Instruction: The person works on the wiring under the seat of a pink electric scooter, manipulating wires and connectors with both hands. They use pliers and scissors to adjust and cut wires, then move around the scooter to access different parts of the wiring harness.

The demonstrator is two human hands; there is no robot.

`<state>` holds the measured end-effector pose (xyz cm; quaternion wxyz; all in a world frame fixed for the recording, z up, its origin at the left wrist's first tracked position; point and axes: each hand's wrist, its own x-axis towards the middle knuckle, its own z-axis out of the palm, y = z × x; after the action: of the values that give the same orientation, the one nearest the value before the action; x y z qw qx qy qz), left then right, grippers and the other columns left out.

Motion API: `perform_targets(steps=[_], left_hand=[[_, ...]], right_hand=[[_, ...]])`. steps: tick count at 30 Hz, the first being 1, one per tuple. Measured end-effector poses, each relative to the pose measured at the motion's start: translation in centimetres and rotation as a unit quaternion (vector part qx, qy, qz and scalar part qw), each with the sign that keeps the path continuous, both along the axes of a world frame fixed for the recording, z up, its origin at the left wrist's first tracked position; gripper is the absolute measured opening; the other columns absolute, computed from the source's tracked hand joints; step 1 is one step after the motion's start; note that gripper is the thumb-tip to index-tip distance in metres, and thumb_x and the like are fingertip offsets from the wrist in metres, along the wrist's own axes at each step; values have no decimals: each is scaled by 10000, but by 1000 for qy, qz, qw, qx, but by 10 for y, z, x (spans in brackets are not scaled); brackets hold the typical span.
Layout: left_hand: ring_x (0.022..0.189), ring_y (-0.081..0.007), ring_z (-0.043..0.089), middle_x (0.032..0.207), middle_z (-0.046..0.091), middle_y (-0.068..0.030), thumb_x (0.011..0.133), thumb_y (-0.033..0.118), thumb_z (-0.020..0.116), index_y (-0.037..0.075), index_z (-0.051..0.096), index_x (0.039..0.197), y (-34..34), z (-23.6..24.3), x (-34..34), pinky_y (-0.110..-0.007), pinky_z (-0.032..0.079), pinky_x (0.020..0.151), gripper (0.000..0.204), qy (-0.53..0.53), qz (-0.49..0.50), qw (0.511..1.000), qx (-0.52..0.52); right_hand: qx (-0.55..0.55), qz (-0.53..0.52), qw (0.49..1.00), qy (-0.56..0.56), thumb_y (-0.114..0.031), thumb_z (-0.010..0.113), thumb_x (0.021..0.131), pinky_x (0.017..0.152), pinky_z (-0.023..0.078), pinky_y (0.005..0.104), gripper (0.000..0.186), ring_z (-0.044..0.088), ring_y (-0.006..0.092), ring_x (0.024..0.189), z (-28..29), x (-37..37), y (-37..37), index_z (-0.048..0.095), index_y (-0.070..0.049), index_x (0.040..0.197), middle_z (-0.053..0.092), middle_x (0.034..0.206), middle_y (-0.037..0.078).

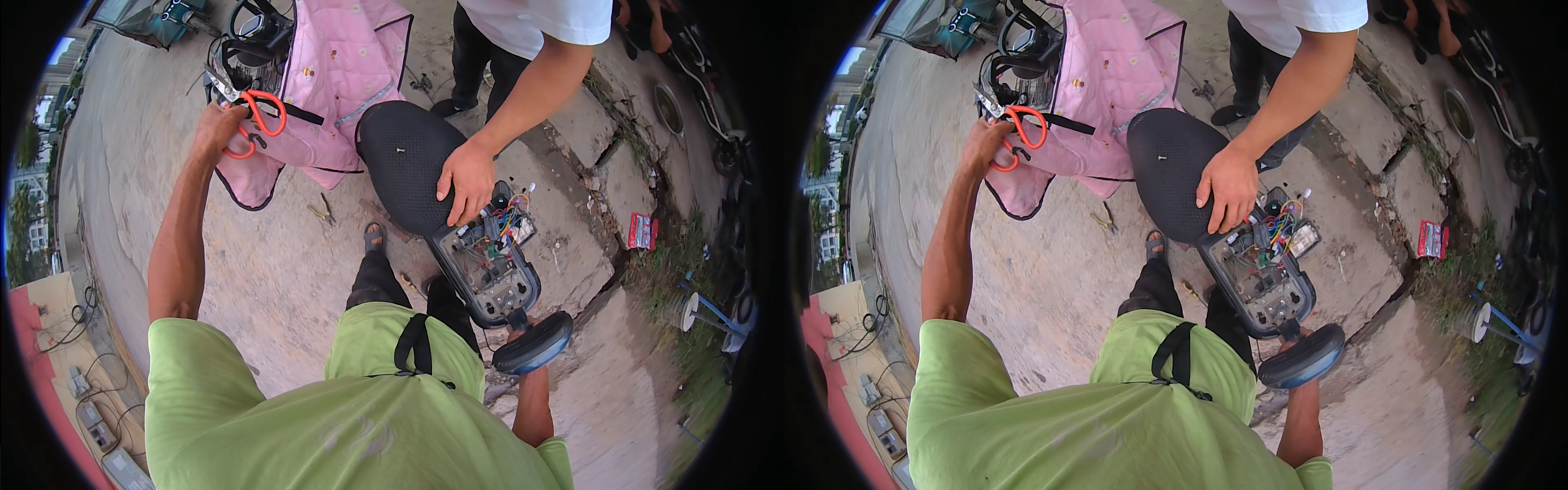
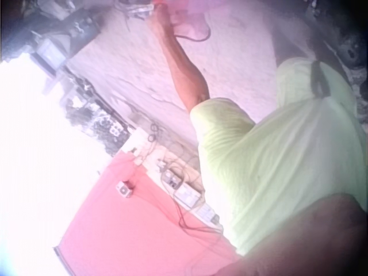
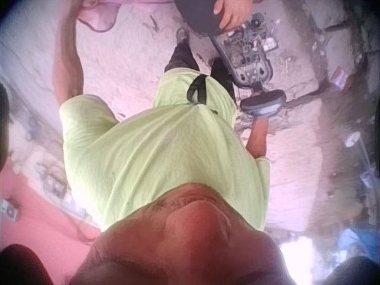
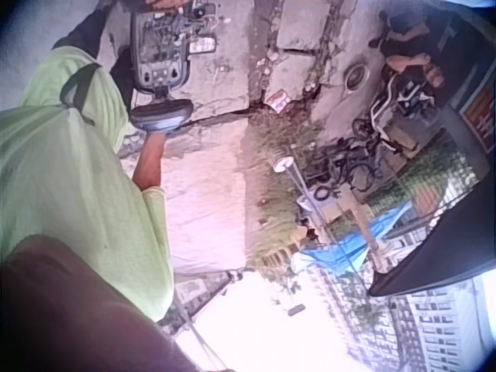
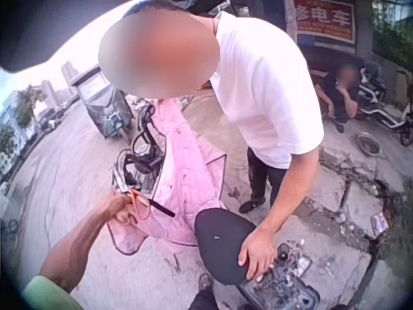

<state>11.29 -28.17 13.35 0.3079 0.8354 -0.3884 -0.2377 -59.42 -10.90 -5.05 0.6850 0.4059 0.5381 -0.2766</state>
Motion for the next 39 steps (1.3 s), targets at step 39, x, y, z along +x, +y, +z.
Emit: perform_targets(steps=[39], left_hand=[[797, -157, 672, 932, 666, -49, 861, 69, 652, -8, 595, 1142, -40, 17, 66, -324, 573, 752, 297, -43, -102, 993, 46]], right_hand=[[-58, -175, 977, -105, -382, 685, 931, 570, 560, 336, 422, 623, 232, 599, -38, -52, 76, 570, -45, 1157, 602, 719, 96]])
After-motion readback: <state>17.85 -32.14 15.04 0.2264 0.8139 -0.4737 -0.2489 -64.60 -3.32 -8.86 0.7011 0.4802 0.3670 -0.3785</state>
